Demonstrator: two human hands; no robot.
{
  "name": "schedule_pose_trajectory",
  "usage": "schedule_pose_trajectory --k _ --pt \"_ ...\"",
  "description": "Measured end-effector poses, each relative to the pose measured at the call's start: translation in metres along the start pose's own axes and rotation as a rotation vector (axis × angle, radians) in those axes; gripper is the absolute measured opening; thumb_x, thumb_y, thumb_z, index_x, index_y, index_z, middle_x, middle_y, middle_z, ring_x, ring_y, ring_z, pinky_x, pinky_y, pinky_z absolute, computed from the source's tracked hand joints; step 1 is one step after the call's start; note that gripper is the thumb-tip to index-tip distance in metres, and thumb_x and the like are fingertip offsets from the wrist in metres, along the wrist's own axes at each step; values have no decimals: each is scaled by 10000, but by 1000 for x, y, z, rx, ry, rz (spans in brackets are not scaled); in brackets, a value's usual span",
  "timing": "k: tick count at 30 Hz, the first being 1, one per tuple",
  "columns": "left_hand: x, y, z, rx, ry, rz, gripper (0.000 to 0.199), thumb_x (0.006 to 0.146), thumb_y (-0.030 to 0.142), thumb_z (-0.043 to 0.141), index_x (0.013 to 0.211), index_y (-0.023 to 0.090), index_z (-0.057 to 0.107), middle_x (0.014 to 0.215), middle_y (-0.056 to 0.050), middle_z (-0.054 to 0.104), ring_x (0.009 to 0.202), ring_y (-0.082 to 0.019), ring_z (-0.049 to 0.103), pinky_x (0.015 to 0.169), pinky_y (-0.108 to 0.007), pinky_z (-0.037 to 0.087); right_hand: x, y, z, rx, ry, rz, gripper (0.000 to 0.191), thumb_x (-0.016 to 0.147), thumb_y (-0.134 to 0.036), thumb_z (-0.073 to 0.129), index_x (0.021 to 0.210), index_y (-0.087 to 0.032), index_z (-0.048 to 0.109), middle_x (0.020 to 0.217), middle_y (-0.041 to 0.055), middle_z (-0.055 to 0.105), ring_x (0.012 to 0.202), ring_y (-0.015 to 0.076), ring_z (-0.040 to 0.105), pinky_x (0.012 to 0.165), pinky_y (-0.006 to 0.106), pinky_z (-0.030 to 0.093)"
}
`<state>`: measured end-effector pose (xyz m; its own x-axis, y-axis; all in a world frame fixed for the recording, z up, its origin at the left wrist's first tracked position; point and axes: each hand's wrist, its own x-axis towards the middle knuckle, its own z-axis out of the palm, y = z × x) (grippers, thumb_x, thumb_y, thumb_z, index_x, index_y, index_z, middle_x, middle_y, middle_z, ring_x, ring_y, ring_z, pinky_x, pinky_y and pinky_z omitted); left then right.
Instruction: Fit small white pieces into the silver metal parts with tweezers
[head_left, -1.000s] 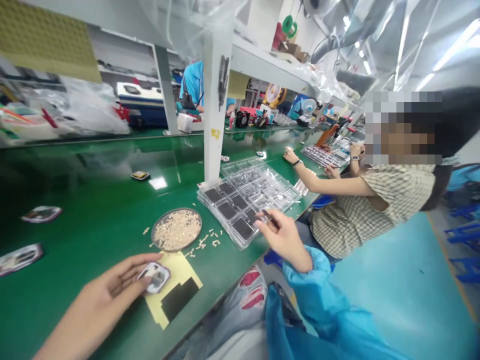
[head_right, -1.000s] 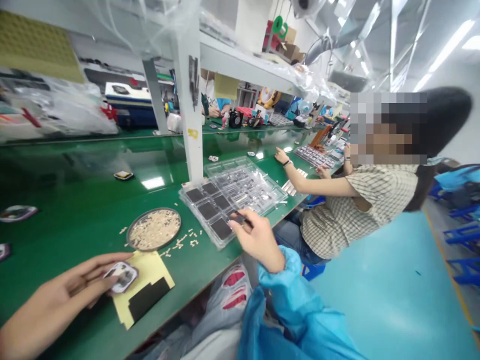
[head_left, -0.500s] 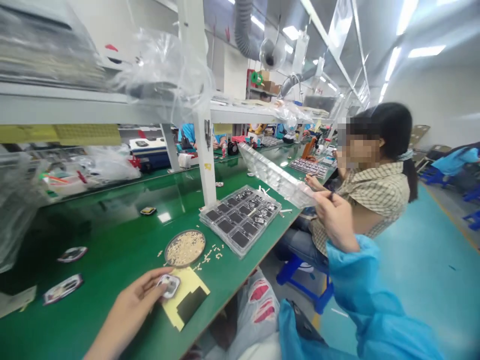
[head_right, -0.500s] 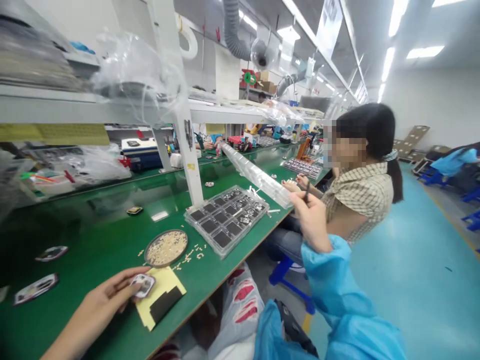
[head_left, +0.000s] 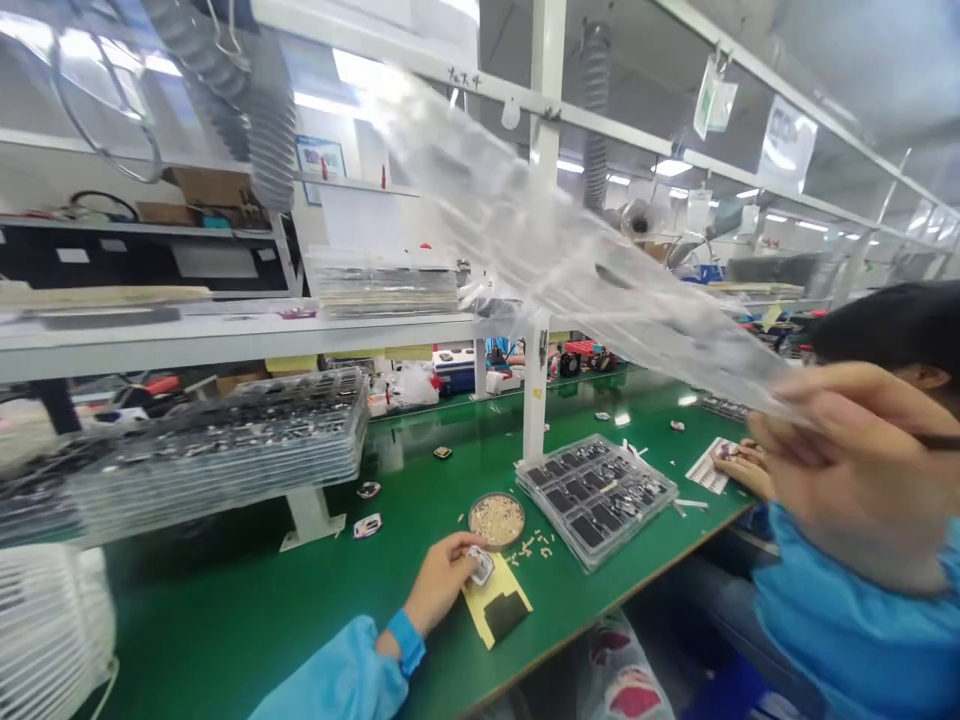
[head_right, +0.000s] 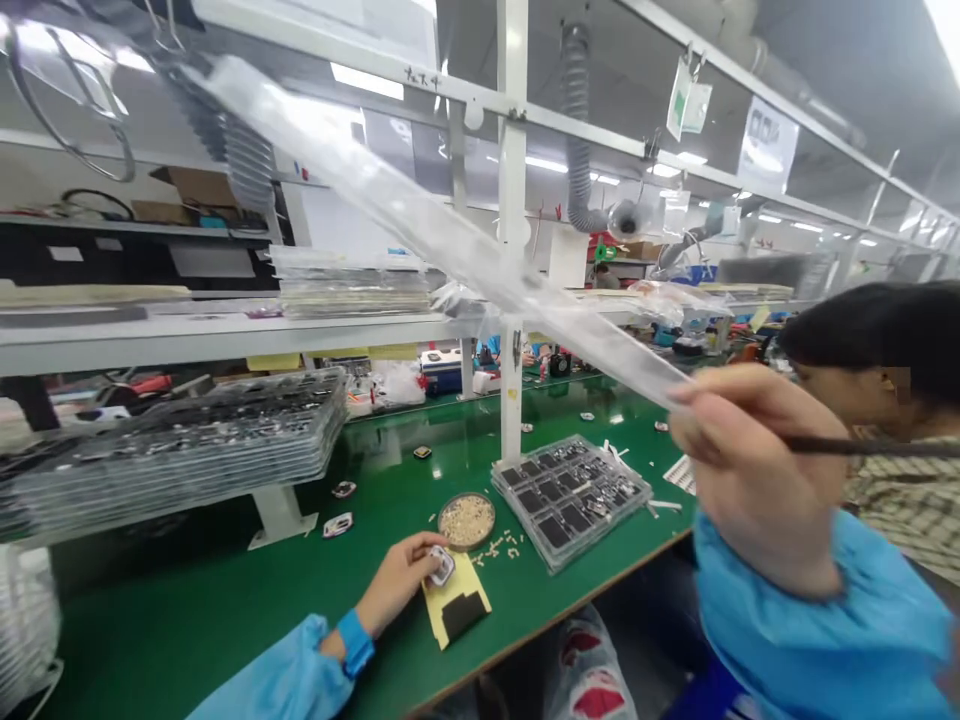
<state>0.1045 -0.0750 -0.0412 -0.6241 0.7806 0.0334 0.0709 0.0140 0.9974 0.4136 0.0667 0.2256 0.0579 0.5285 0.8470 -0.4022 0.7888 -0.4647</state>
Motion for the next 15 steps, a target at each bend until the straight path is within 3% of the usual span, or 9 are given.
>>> schedule_pose_trajectory --k 3,6,8,12,15 --pt "0 -2 0 -10 -8 9 340 565 283 687 870 137 722 717 -62 727 660 -219 661 577 -286 471 24 -10 70 -9 -120 -274 39 803 -295 716 773 -278 734 551 -15 525 464 139 417 452 340 278" --pt "1 -3 -2 -19 -2 27 331 571 266 692 873 134 726 735 -66 726 689 -224 667 590 -289 476 36 5 145 -203 -370 -509 113 868 -328 661 842 -225 698 590 -22 531 534 134 473 525 322 374" --pt "3 -2 -4 -25 13 41 324 576 249 683 875 129 723 752 -73 729 696 -226 666 580 -288 474 38 20 196 -368 -497 -579 181 943 -327 557 934 -201 686 762 34 647 702 167 576 662 336 440" --pt "5 1 -10 -37 51 57 310 587 228 673 878 128 717 768 -81 729 691 -222 658 563 -282 463 51 38 291 -546 -611 -560 200 983 -283 489 1025 -174 651 958 95 694 866 227 611 728 358 423" --pt "7 3 -15 -47 69 60 298 599 216 662 879 131 719 763 -78 728 691 -216 657 568 -278 461 77 32 354 -582 -609 -462 190 974 -280 528 1065 -154 637 1008 131 677 917 271 609 764 384 420"
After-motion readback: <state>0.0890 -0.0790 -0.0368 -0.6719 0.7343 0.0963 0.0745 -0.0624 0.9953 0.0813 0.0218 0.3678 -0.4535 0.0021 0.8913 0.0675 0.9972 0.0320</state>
